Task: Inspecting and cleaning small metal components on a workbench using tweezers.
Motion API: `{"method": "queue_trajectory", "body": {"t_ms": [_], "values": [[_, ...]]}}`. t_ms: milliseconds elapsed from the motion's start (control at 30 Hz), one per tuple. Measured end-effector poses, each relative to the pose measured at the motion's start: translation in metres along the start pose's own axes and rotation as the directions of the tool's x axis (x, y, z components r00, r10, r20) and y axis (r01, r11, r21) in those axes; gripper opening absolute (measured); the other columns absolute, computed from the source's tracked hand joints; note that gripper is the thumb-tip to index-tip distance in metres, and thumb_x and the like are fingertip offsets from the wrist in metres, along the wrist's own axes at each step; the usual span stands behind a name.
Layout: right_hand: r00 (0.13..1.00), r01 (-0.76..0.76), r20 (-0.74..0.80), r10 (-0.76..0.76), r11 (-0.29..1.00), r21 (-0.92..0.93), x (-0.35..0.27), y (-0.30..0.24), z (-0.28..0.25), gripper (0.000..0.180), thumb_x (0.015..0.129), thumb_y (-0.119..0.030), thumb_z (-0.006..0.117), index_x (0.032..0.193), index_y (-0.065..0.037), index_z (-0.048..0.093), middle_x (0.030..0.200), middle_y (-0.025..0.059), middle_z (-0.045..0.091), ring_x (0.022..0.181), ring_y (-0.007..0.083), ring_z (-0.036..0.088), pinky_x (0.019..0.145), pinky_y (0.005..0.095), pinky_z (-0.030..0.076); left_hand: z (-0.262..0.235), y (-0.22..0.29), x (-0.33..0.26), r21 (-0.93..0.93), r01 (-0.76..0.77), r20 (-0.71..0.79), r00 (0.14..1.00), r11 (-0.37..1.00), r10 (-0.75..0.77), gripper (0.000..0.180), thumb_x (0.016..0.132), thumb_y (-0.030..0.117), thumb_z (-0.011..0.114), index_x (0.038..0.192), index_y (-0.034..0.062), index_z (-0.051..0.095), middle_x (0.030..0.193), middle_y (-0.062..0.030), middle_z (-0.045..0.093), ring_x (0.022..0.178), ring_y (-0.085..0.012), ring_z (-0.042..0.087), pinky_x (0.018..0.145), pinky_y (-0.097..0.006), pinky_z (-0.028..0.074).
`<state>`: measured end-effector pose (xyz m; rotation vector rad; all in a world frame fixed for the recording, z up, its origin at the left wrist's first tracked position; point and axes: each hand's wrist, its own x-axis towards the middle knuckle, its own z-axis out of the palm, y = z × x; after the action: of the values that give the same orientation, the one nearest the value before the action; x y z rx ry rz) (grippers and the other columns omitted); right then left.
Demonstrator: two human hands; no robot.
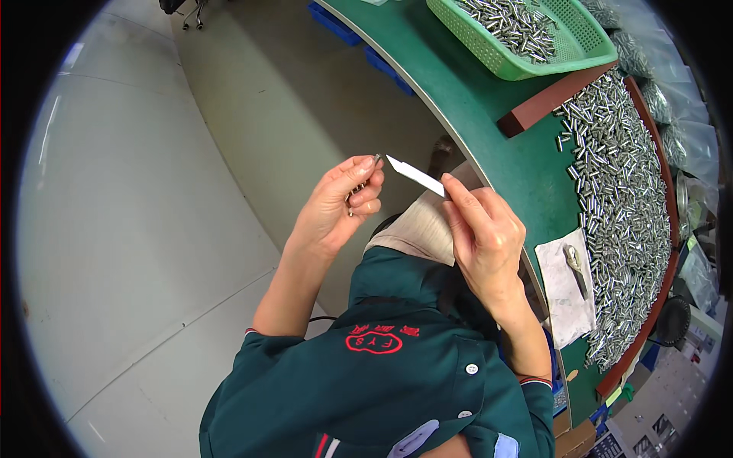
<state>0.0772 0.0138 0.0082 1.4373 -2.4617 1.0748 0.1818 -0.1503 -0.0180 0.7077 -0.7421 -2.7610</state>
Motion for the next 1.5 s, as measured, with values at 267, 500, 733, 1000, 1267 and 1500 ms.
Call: {"method": "queue_trajectory", "body": {"t_ms": [267,500,733,1000,1267,1500], "values": [[0.999,-0.028,0.025,0.028,1.000,0.011,-0.005,0.003,0.001,0.027,0.070,-0.007,0.062,0.097,-0.009,0.060,0.061,0.0040,0.046,0.053,0.0184,0.048,0.048,0.0303,0.040,0.008,-0.006,0.000,-0.200,0.146,0.000,0.989,0.969,-0.149,0.017,0.086,0.019,0.049,0.084,0.0015,0.050,0.070,-0.0018,0.046,0.051,-0.0034,0.032,0.043,-0.016,0.026],[0.998,-0.051,0.039,0.051,0.998,0.023,-0.005,0.000,-0.002,0.027,0.069,0.001,0.061,0.095,-0.005,0.061,0.061,0.0079,0.050,0.051,0.0206,0.049,0.047,0.0299,0.040,0.011,-0.010,-0.001,-0.232,0.172,0.007,0.985,0.957,-0.175,0.018,0.086,0.019,0.050,0.084,0.0018,0.050,0.071,-0.0019,0.046,0.051,-0.0034,0.032,0.043,-0.016,0.026],[0.996,-0.061,0.060,0.060,0.998,0.020,-0.003,0.001,-0.002,0.026,0.070,0.000,0.060,0.096,-0.005,0.060,0.060,0.0076,0.049,0.050,0.0207,0.048,0.047,0.0302,0.039,0.011,-0.008,0.000,-0.233,0.185,0.039,0.983,0.955,-0.181,0.019,0.087,0.020,0.048,0.083,0.0020,0.049,0.069,-0.0012,0.044,0.050,-0.0028,0.031,0.042,-0.016,0.026],[0.997,-0.053,0.053,0.052,0.998,0.016,-0.005,0.002,-0.003,0.025,0.072,-0.008,0.061,0.097,-0.009,0.060,0.058,0.0046,0.044,0.051,0.0191,0.048,0.047,0.0310,0.040,0.013,-0.005,-0.004,-0.261,0.191,0.041,0.982,0.946,-0.187,0.021,0.088,0.022,0.046,0.082,0.0016,0.049,0.066,-0.0008,0.044,0.047,-0.0027,0.030,0.041,-0.016,0.025],[0.994,-0.082,-0.064,0.087,0.994,0.074,-0.023,-0.004,-0.053,0.033,0.066,0.005,0.058,0.098,-0.002,0.058,0.061,0.0101,0.051,0.051,0.0233,0.049,0.046,0.0314,0.039,0.024,-0.020,0.008,-0.218,0.284,0.148,0.955,0.934,-0.256,0.019,0.090,0.022,0.041,0.083,0.0044,0.046,0.067,0.0005,0.039,0.051,-0.0044,0.031,0.044,-0.017,0.025],[0.592,-0.408,-0.405,0.697,0.693,0.595,-0.123,0.013,-0.154,0.018,0.084,-0.002,0.043,0.099,0.005,0.050,0.060,0.0026,0.051,0.053,0.0055,0.047,0.046,0.0192,0.037,0.089,-0.048,0.035,-0.125,0.440,0.295,0.872,0.889,-0.390,0.019,0.091,0.021,0.036,0.079,0.0063,0.037,0.064,0.0000,0.031,0.050,-0.0063,0.025,0.041,-0.019,0.022]]}}
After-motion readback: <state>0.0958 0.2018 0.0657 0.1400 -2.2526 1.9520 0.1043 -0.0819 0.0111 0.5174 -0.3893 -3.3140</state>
